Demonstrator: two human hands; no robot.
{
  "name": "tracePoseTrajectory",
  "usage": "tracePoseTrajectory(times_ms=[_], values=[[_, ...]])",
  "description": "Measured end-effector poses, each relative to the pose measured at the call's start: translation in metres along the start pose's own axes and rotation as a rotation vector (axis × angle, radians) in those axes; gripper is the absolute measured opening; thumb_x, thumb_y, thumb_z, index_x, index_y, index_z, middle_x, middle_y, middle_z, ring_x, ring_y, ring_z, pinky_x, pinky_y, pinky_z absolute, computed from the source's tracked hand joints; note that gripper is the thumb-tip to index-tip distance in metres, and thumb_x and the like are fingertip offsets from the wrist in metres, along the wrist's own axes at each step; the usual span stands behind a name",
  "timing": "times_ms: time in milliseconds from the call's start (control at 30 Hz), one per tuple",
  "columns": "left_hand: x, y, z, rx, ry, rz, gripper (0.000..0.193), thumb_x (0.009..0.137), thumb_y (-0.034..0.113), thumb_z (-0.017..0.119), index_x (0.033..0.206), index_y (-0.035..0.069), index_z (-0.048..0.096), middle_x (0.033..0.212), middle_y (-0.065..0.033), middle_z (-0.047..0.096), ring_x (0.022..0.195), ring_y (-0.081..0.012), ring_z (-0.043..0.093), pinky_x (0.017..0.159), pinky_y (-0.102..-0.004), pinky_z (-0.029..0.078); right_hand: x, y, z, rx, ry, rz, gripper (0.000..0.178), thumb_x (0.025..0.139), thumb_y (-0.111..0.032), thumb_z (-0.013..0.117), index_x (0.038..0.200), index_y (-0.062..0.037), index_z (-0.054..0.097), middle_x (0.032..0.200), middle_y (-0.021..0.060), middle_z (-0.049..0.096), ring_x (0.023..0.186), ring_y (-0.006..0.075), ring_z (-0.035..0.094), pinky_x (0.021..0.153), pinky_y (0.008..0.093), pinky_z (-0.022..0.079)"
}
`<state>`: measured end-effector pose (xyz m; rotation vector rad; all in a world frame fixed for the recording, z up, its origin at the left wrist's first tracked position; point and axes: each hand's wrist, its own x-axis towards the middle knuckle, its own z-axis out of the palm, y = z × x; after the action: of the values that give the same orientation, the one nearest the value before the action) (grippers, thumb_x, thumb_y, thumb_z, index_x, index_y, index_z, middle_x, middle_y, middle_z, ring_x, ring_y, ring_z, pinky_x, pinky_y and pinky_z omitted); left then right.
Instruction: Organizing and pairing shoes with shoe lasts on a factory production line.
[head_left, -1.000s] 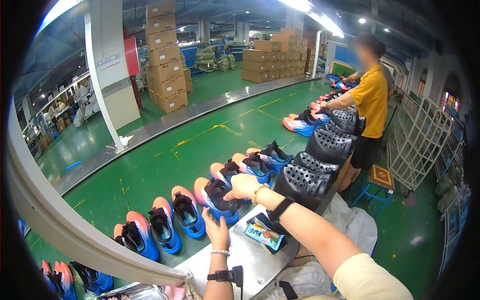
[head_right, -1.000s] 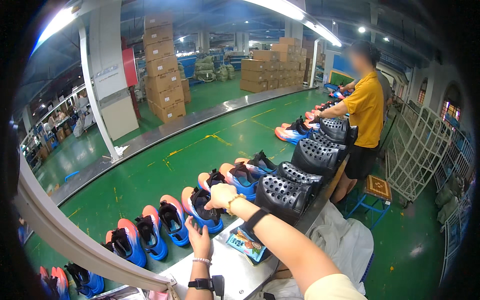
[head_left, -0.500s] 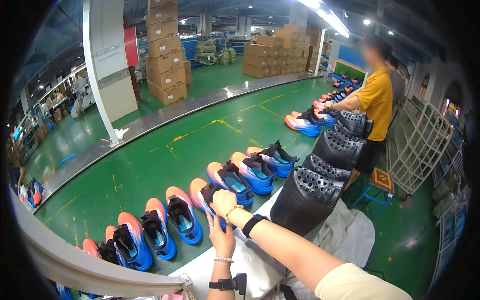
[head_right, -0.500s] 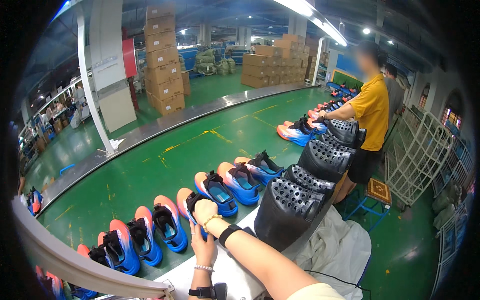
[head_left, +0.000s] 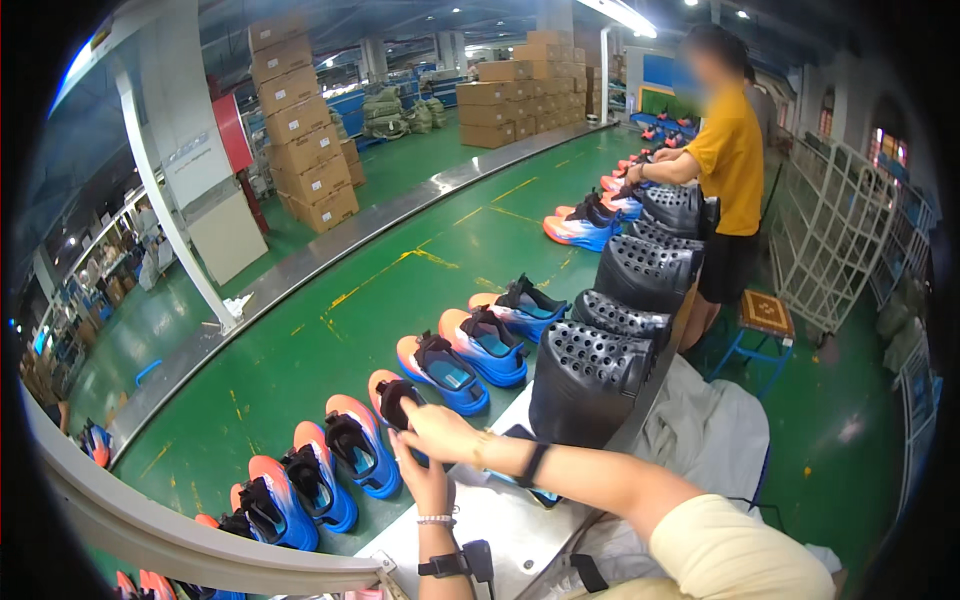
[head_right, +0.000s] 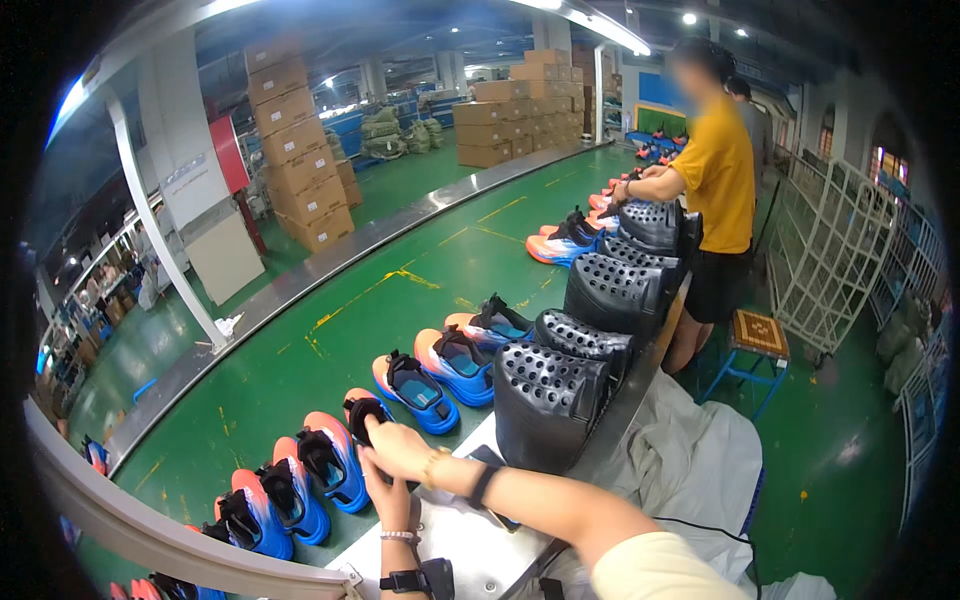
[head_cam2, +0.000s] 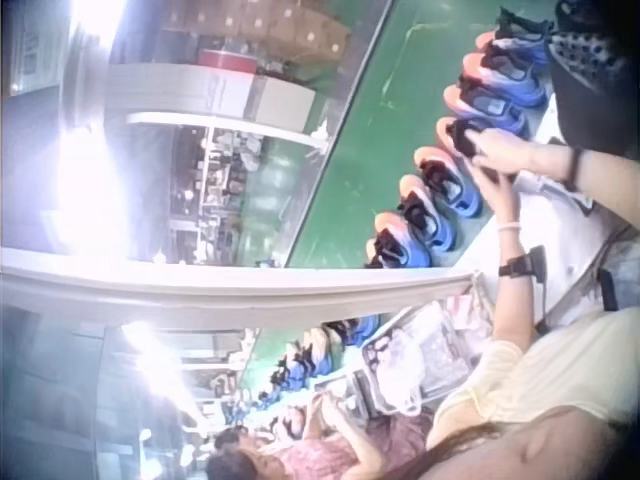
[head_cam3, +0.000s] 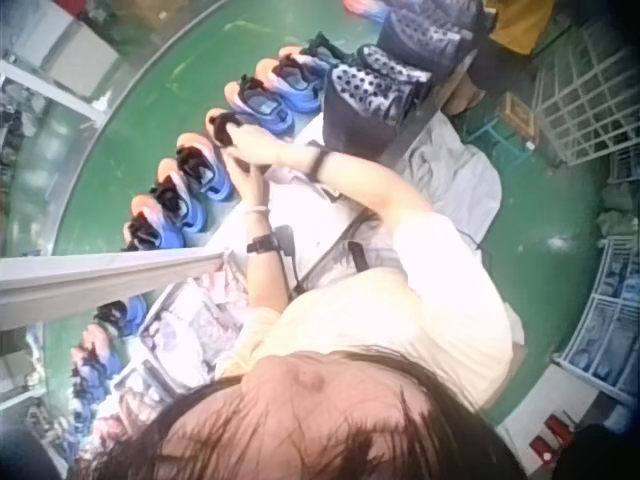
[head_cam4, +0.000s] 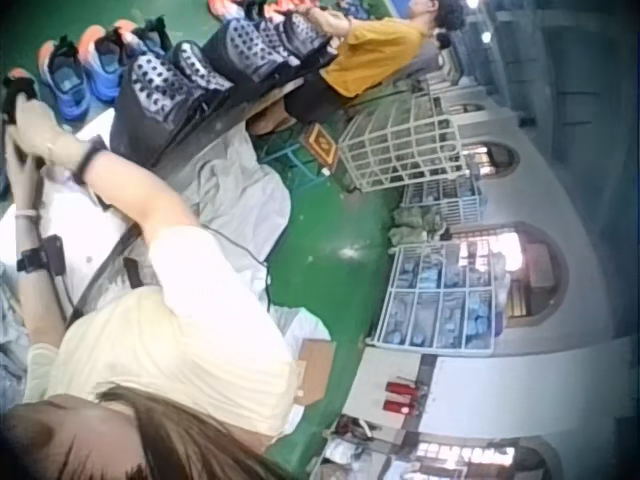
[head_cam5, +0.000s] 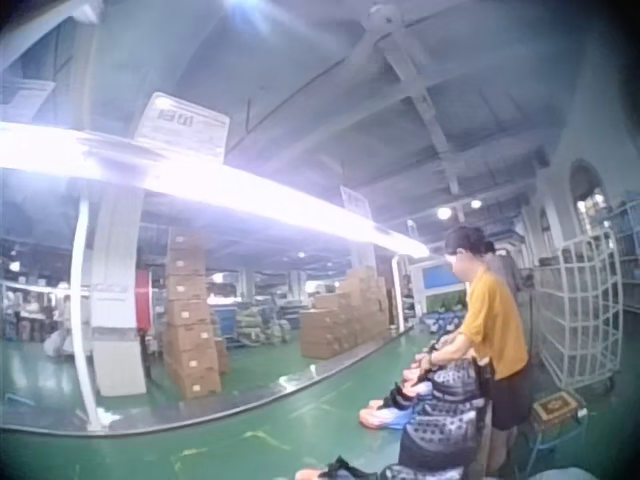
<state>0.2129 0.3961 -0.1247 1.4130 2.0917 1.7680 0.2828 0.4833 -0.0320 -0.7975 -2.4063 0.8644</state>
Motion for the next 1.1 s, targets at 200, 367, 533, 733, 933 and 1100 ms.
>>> tracePoseTrajectory(times_ms=[200, 367, 533, 733, 933, 1100], values=[[0.014, -0.014, 0.001, -0.535, 0.157, -0.296, 0.010, 0.092, 0.003, 0.046, 0.089, 0.005, 0.055, 0.141, -0.0106, 0.049, 0.094, -0.0133, 0.051, 0.074, -0.0233, 0.039, -0.160, -0.085, -0.229, -0.022, 0.147, -0.525, 0.020, 0.085, -0.016, 0.068, 0.102, -0.0044, 0.067, 0.083, 0.0140, 0.069, 0.076, 0.0284, 0.068, 0.067, 0.0360, 0.053], [0.041, -0.010, -0.014, -0.313, 0.106, -0.131, 0.056, 0.084, -0.006, 0.064, 0.133, -0.001, 0.039, 0.137, -0.0209, 0.048, 0.129, -0.0313, 0.048, 0.111, -0.0400, 0.035, -0.190, -0.031, -0.305, -0.095, 0.865, -0.184, 0.020, 0.081, -0.009, 0.070, 0.100, -0.0031, 0.067, 0.084, 0.0093, 0.069, 0.077, 0.0285, 0.066, 0.073, 0.0374, 0.052], [0.114, -0.030, -0.023, -0.095, -0.350, -0.196, 0.074, 0.069, -0.002, 0.077, 0.134, 0.000, 0.043, 0.129, -0.0186, 0.056, 0.119, -0.0275, 0.057, 0.103, -0.0373, 0.043, -0.189, 0.049, -0.307, -0.086, 0.774, -0.032, 0.036, 0.086, -0.022, 0.069, 0.112, 0.0002, 0.060, 0.107, 0.0183, 0.064, 0.099, 0.0349, 0.061, 0.087, 0.0413, 0.048], [0.113, -0.033, -0.001, 0.216, -0.435, -0.108, 0.053, 0.065, 0.007, 0.081, 0.113, 0.003, 0.059, 0.105, -0.0097, 0.068, 0.097, -0.0217, 0.065, 0.088, -0.0345, 0.050, -0.192, 0.085, -0.304, 0.019, 0.700, -0.035, 0.041, 0.080, -0.017, 0.074, 0.115, -0.0018, 0.059, 0.109, 0.0170, 0.064, 0.100, 0.0356, 0.063, 0.086, 0.0386, 0.051], [0.102, -0.017, 0.010, 0.535, -0.302, -0.066, 0.051, 0.064, 0.016, 0.082, 0.109, 0.004, 0.062, 0.096, -0.0149, 0.071, 0.092, -0.0304, 0.068, 0.084, -0.0378, 0.052, -0.202, 0.099, -0.306, 0.077, 0.696, -0.055, 0.050, 0.077, -0.013, 0.078, 0.121, -0.0029, 0.057, 0.109, 0.0154, 0.065, 0.100, 0.0322, 0.064, 0.087, 0.0366, 0.051], [0.100, -0.008, 0.016, 0.774, -0.150, -0.097, 0.053, 0.064, 0.027, 0.083, 0.111, 0.012, 0.064, 0.096, -0.0175, 0.071, 0.091, -0.0373, 0.067, 0.080, -0.0439, 0.054, -0.198, 0.098, -0.304, 0.068, 0.709, -0.083, 0.059, 0.076, -0.016, 0.079, 0.127, -0.0037, 0.052, 0.113, 0.0167, 0.064, 0.102, 0.0347, 0.064, 0.088, 0.0392, 0.051]])
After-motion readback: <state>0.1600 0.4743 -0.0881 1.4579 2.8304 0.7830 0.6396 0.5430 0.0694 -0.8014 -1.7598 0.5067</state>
